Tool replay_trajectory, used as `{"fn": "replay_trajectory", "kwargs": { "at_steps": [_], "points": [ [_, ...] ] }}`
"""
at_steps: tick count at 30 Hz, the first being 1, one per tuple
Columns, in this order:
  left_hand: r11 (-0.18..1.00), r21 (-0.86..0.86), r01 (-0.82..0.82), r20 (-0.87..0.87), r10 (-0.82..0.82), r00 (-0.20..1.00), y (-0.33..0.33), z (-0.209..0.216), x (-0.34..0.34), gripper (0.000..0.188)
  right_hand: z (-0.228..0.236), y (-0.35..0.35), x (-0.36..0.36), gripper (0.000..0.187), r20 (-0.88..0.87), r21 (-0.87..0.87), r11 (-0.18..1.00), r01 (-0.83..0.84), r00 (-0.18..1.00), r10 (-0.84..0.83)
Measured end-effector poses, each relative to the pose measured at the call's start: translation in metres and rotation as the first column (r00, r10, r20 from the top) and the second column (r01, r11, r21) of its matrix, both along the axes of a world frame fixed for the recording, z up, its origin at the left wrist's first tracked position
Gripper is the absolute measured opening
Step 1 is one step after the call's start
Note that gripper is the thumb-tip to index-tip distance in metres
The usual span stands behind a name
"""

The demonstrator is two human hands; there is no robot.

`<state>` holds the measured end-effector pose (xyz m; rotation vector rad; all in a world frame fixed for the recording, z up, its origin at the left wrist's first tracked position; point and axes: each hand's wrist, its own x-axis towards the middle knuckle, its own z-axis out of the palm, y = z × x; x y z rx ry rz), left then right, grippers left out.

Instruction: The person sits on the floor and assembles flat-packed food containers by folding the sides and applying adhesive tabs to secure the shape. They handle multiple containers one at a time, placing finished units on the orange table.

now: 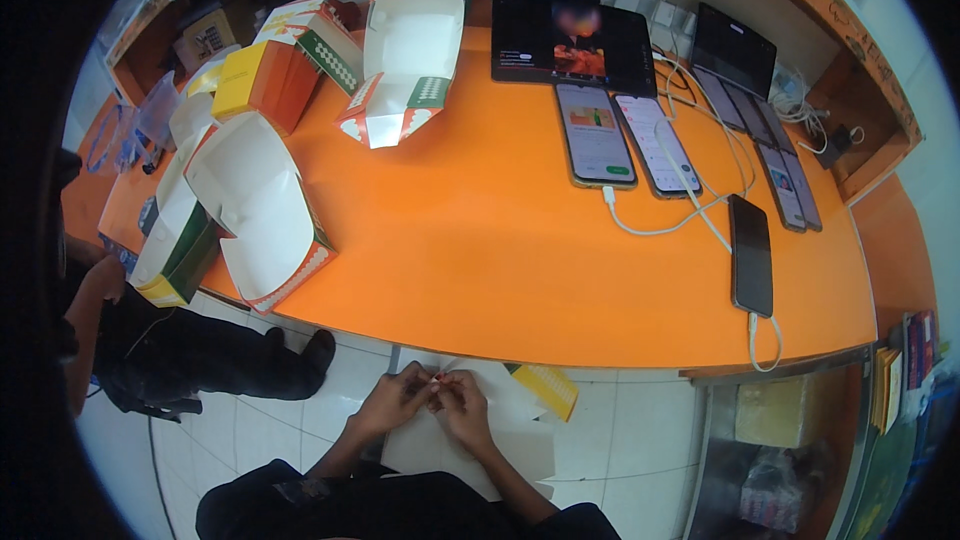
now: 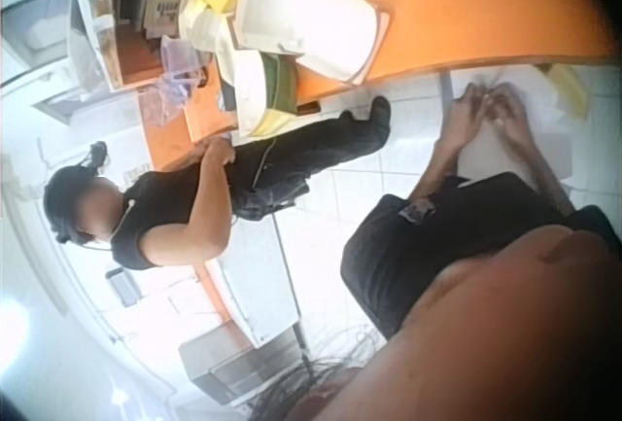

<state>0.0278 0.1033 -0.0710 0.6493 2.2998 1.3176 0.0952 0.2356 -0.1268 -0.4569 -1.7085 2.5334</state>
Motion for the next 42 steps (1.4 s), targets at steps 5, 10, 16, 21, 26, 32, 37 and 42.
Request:
{"fn": "replay_trajectory", "kwargs": {
  "at_steps": [5,10,16,21,26,32,37,42],
  "points": [
    [1.0,-0.019,0.024,0.052,-0.023,0.998,-0.005,0.0,-0.002,0.021,0.003,0.002,0.0,0.014,0.052,0.068,0.997,-0.047,0.998,0.043],
    [0.981,-0.193,-0.015,-0.057,0.004,0.998,-0.005,0.002,-0.001,0.027,0.016,0.008,0.003,0.022,0.135,0.218,0.963,-0.157,0.982,0.13],
    [0.977,-0.191,-0.095,0.0,0.097,0.995,-0.009,0.002,-0.007,0.027,0.041,0.033,0.014,0.021,0.152,0.336,0.915,-0.224,0.971,0.183],
    [0.968,-0.125,-0.218,0.0,0.22,0.976,-0.016,-0.001,-0.017,0.024,0.042,0.061,0.018,0.022,0.064,0.575,0.812,0.097,0.985,-0.163],
    [0.958,-0.045,-0.283,0.207,0.286,0.936,-0.024,0.0,-0.022,0.02,0.033,0.062,0.022,0.042,0.003,0.58,0.771,0.263,0.946,-0.324],
    [0.956,0.128,-0.265,0.221,0.233,0.947,-0.018,-0.005,-0.016,0.019,0.027,0.048,0.026,0.035,0.209,0.395,0.917,0.056,0.966,-0.149],
    [0.978,-0.045,-0.202,-0.002,0.202,0.979,-0.023,-0.007,-0.021,0.021,0.031,0.037,0.028,0.03,0.321,0.171,0.985,-0.029,0.947,-0.028],
    [0.983,-0.07,-0.172,-0.031,0.17,0.985,-0.025,0.0,-0.023,0.024,0.039,0.03,0.029,0.029,0.284,0.139,0.989,-0.051,0.959,0.009]
  ]
}}
